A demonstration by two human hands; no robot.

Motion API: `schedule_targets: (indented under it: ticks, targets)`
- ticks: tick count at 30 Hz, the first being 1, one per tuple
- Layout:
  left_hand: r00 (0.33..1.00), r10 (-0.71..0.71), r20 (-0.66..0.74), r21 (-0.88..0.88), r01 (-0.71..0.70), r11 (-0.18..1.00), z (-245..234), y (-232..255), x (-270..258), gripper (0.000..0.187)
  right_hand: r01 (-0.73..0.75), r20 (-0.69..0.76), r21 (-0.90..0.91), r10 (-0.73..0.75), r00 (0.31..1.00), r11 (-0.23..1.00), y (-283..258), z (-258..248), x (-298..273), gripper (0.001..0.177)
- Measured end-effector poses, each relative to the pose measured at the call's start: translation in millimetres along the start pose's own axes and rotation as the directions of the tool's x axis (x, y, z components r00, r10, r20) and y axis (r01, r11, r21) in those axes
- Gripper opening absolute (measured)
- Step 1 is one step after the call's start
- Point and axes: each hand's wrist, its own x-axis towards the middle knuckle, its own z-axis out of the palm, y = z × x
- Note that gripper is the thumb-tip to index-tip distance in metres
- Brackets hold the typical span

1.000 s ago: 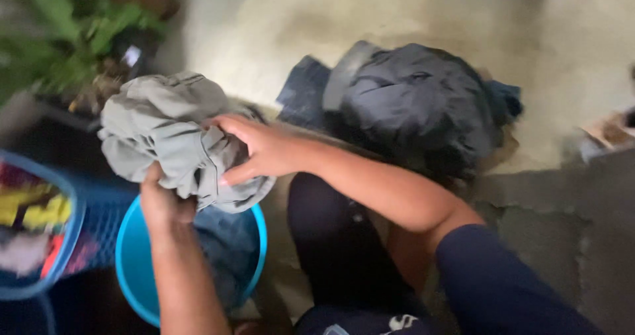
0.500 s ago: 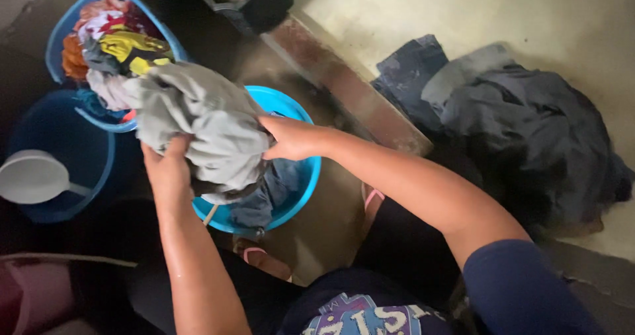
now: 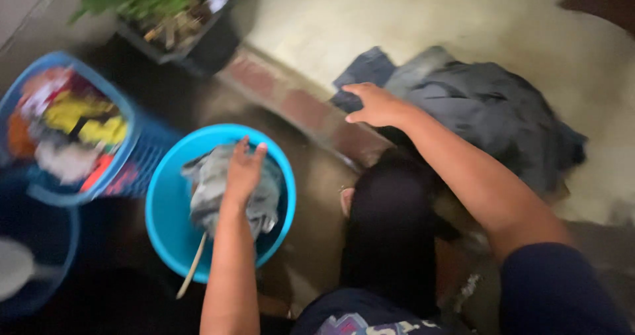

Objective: Hand-washing clothes in a basin with water and soap.

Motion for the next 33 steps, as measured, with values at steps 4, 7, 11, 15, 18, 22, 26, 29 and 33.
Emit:
schedule_targets:
  ticks: [4,7,11,15,18,22,26,29,33]
  targets:
    - [0.979,0.128,0.16,-0.204,-0.094,0.974,81,85,22,0.068,-0.326,-0.102,0.054,0.33,0.938,0.944,99,-15,-42,0.088]
    - [0.917,0.296,0.266,-0.224,-0.239,0.945,136,173,17,0.06,-0.558,-0.159,0.137,0.574,0.803,0.819,146,-22,-84,0.102]
    - [0.837,0.373,0.4,-0.324,-0.252,0.912,210,241,-11,0.061,-0.69,-0.336,0.133,0.687,0.644,0.712,233,-14,-123,0.123]
    - [0.734,0.429,0.527,-0.3,-0.311,0.902,247,268,-41,0.064,-0.809,-0.339,0.387,0.884,0.322,0.443,270,-14,-162,0.152]
    - [0.698,0.374,0.61,-0.293,-0.241,0.926,267,257,-51,0.066,-0.759,-0.283,0.536,0.926,0.251,0.37,330,43,-172,0.145]
    - [0.685,0.214,0.696,-0.318,0.027,0.948,302,207,-36,0.076,-0.727,-0.553,0.467,0.808,0.206,0.504,280,97,-148,0.075]
    - [0.773,0.019,0.635,-0.167,0.113,0.979,311,183,-21,0.083,-0.491,-0.839,0.256,0.444,0.315,0.833,170,129,-132,0.031]
    - [0.711,-0.279,0.645,-0.175,0.493,0.852,305,176,-4,0.095,-0.05,-0.837,0.105,0.116,0.535,0.993,104,130,-130,0.039]
    - [0.774,-0.293,0.561,-0.328,0.532,0.781,317,122,23,0.078,0.333,-0.567,0.299,-0.114,0.816,0.894,67,76,-157,0.045]
